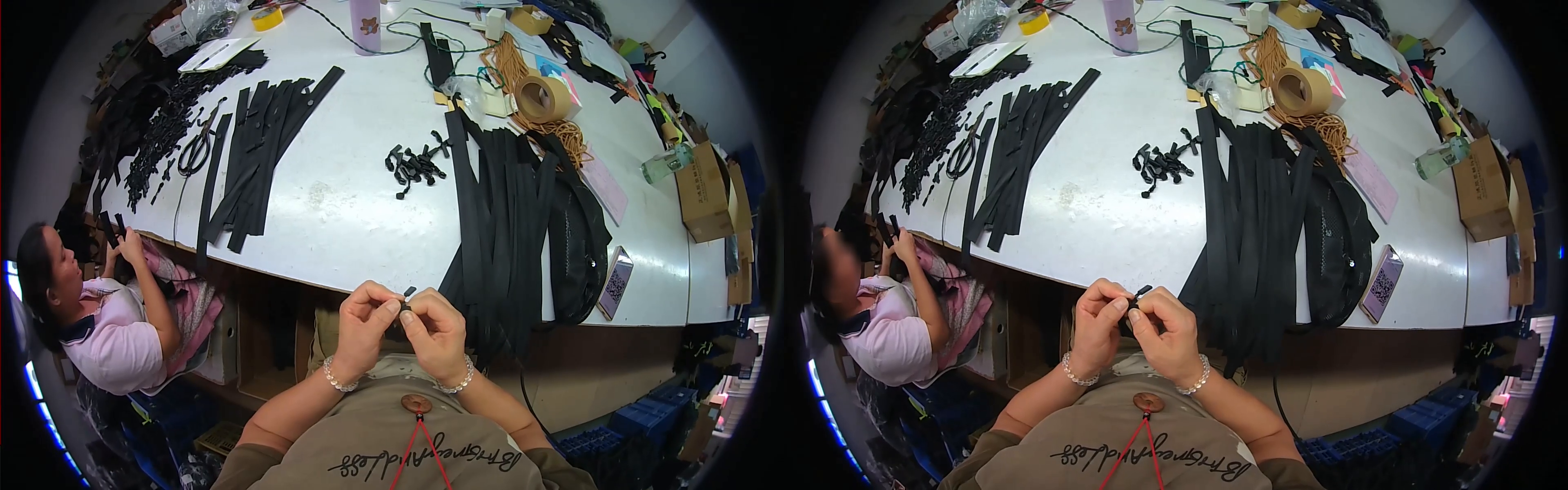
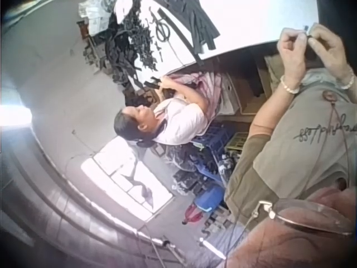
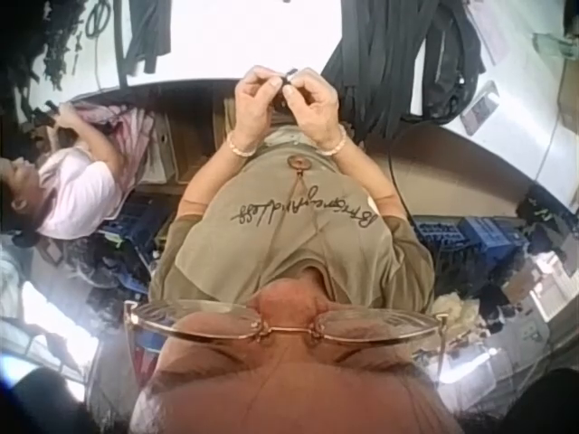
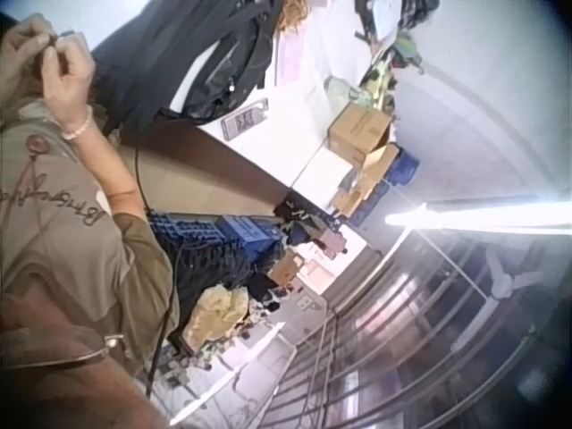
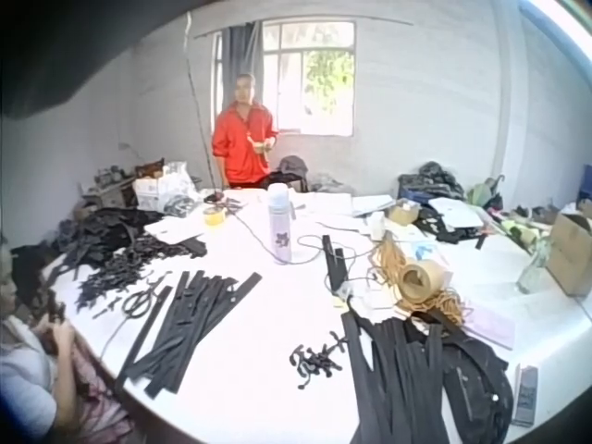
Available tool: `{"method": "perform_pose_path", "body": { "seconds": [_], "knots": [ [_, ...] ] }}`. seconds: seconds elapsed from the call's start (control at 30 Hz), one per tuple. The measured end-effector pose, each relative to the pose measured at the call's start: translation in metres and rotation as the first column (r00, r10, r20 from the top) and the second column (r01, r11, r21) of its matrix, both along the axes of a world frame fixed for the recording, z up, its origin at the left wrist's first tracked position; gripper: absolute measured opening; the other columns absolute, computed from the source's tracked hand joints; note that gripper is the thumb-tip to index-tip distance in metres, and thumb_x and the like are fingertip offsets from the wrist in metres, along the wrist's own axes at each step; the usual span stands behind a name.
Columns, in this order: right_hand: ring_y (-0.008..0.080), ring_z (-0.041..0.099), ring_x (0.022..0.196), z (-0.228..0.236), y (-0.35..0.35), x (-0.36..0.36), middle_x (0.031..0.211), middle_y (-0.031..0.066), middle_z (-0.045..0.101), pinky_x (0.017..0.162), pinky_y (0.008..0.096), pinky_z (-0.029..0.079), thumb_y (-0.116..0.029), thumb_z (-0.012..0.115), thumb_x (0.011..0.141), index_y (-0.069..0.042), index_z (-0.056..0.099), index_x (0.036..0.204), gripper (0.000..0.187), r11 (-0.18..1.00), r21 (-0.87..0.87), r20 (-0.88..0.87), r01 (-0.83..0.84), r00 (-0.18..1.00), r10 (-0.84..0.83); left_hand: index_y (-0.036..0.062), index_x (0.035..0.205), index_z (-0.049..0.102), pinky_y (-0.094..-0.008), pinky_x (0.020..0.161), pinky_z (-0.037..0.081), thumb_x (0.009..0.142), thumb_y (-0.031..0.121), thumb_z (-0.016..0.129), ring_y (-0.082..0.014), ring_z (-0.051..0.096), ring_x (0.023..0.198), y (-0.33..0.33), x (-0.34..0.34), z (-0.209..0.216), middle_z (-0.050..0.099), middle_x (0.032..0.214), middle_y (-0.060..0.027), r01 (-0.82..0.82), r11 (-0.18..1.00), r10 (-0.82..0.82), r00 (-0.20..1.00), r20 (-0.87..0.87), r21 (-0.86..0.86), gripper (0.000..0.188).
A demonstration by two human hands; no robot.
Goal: Manually assembling zipper sliders onto black fabric straps at a manufacturing workbench.
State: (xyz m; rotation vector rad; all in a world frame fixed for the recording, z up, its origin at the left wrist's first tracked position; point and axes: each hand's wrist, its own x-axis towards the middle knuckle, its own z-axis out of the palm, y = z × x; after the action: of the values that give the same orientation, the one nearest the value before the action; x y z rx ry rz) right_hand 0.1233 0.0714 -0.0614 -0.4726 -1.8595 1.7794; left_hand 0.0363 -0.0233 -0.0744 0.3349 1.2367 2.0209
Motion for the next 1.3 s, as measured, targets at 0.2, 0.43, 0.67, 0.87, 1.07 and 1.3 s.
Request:
{"method": "perform_pose_path", "body": {
  "seconds": [0.2,0.43,0.67,0.87,1.07,1.3],
  "knots": [
    [0.0089,0.043,0.056,0.003,-0.002,-0.001,0.070,0.0042,0.050,0.050,0.0228,0.035,0.002,0.058,0.079,0.000,0.055,0.076,0.005,0.995,0.077,-0.024,0.071,0.997,-0.069,0.0017,0.086,0.057,-0.0207,0.067,0.044,0.085,0.004,0.057,-0.0054,0.052,0.073,-0.001,-0.001,-0.001,0.061,0.084,-0.0029,0.028,0.999,-0.029,0.999,0.025,0.033,0.002],
    [0.0108,0.045,0.057,0.003,-0.003,0.001,0.070,0.0053,0.051,0.051,0.0232,0.037,0.001,0.059,0.080,0.001,0.055,0.077,0.005,0.991,0.098,-0.025,0.089,0.996,-0.086,0.0019,0.087,0.057,-0.0227,0.070,0.044,0.084,0.003,0.058,-0.0076,0.053,0.075,-0.004,-0.001,0.003,0.060,0.083,-0.0040,0.086,0.996,-0.085,0.996,0.034,-0.025,0.003],
    [0.0036,0.045,0.061,0.006,0.009,0.004,0.071,-0.0002,0.052,0.053,0.0189,0.037,-0.003,0.059,0.085,0.002,0.056,0.080,0.008,0.978,-0.210,0.124,-0.019,0.991,0.046,-0.0006,0.095,0.062,-0.0222,0.070,0.046,0.087,0.004,0.057,-0.0078,0.055,0.076,-0.003,-0.001,0.003,0.063,0.087,-0.0046,-0.014,0.997,0.010,0.999,-0.047,-0.078,0.010],
    [0.0009,0.045,0.063,0.004,0.008,0.006,0.074,-0.0032,0.052,0.054,0.0167,0.037,-0.001,0.057,0.086,0.002,0.057,0.082,0.005,0.937,-0.349,0.065,-0.027,0.997,0.052,-0.0015,0.101,0.064,-0.0211,0.070,0.045,0.086,0.004,0.059,-0.0072,0.054,0.077,-0.004,-0.003,0.009,0.063,0.091,-0.0043,0.021,0.992,-0.038,0.990,-0.135,-0.123,0.017],
    [0.0036,0.048,0.065,-0.003,0.009,0.007,0.081,0.0025,0.054,0.056,0.0174,0.039,0.003,0.058,0.084,0.003,0.058,0.084,0.001,0.969,-0.245,-0.003,-0.008,1.000,0.008,-0.0011,0.105,0.063,-0.0213,0.073,0.046,0.080,-0.004,0.064,-0.0089,0.056,0.082,-0.005,-0.007,0.008,0.063,0.094,-0.0068,0.010,0.995,-0.048,0.920,-0.389,-0.101,0.025],
    [0.0126,0.057,0.079,-0.011,0.012,0.006,0.090,0.0084,0.059,0.069,0.0228,0.047,0.006,0.058,0.083,0.004,0.061,0.088,0.007,0.992,-0.124,-0.143,-0.007,0.990,-0.011,-0.0005,0.096,0.063,-0.0249,0.068,0.049,0.072,-0.006,0.070,-0.0150,0.061,0.076,-0.008,-0.010,0.006,0.064,0.087,-0.0096,-0.052,0.998,0.017,0.787,-0.616,-0.039,0.026]
  ]
}}
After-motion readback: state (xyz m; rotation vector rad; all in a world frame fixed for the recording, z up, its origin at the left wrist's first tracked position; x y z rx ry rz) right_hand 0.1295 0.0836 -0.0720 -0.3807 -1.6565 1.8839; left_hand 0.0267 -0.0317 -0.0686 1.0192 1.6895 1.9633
